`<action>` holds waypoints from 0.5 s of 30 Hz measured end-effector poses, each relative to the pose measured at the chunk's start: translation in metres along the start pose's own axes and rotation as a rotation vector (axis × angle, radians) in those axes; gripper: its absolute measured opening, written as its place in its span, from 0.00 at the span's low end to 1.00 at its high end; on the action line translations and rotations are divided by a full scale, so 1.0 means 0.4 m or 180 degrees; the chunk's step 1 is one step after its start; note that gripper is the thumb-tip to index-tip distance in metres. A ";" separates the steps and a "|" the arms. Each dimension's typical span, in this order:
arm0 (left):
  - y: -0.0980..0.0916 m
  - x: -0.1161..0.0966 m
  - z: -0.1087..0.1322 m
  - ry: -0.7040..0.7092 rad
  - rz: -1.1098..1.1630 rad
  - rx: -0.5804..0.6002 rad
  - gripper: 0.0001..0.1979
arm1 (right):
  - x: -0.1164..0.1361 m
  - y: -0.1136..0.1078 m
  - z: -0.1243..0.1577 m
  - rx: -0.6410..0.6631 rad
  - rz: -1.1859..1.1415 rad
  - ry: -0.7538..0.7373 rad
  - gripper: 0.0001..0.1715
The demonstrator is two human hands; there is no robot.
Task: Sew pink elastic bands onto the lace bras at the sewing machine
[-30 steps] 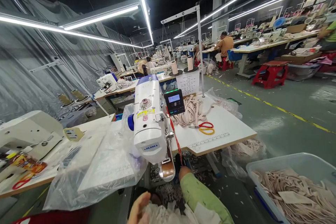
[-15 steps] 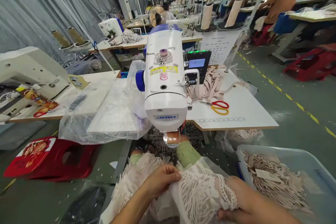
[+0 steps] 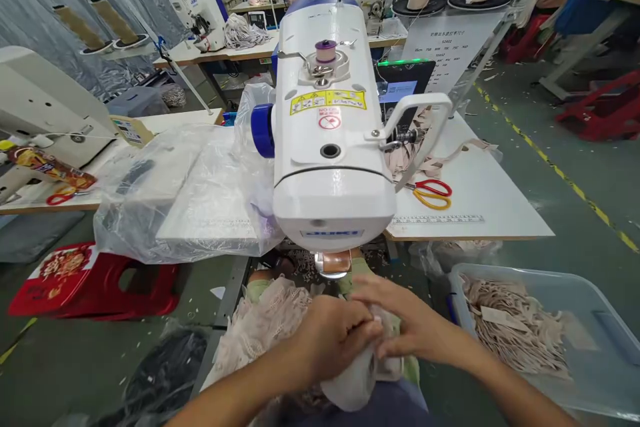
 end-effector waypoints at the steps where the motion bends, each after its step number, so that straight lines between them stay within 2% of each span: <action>1: -0.029 0.011 -0.003 -0.0111 -0.0027 -0.0152 0.21 | 0.024 0.016 -0.022 0.0151 -0.0069 -0.0049 0.27; 3: -0.096 0.053 0.002 -0.0504 0.0048 -0.0493 0.23 | 0.033 0.003 -0.066 -0.0073 -0.0217 0.0120 0.29; 6: -0.177 0.115 0.012 -0.1013 0.0298 -0.0785 0.19 | -0.009 -0.047 -0.110 -0.0706 -0.0394 0.0525 0.26; 8: -0.223 0.124 0.003 -0.0914 0.0324 -0.1030 0.13 | -0.030 -0.060 -0.132 -0.0826 -0.0409 0.0574 0.23; 11: -0.276 0.121 -0.004 -0.0527 0.0072 -0.1519 0.09 | -0.040 -0.071 -0.155 -0.0871 -0.0357 0.0509 0.21; 15: -0.285 0.152 0.015 -0.0523 -0.0706 -0.1597 0.10 | -0.035 -0.084 -0.169 -0.0844 -0.0336 0.0507 0.19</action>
Point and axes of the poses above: each hand's wrist, its own z-axis away from the middle knuckle, its own y-axis out of the palm, x = y × z, the point moved 10 cm from there along -z, towards the middle knuckle, and after that the axes turned 10 degrees about y, right-handed, at the moved point
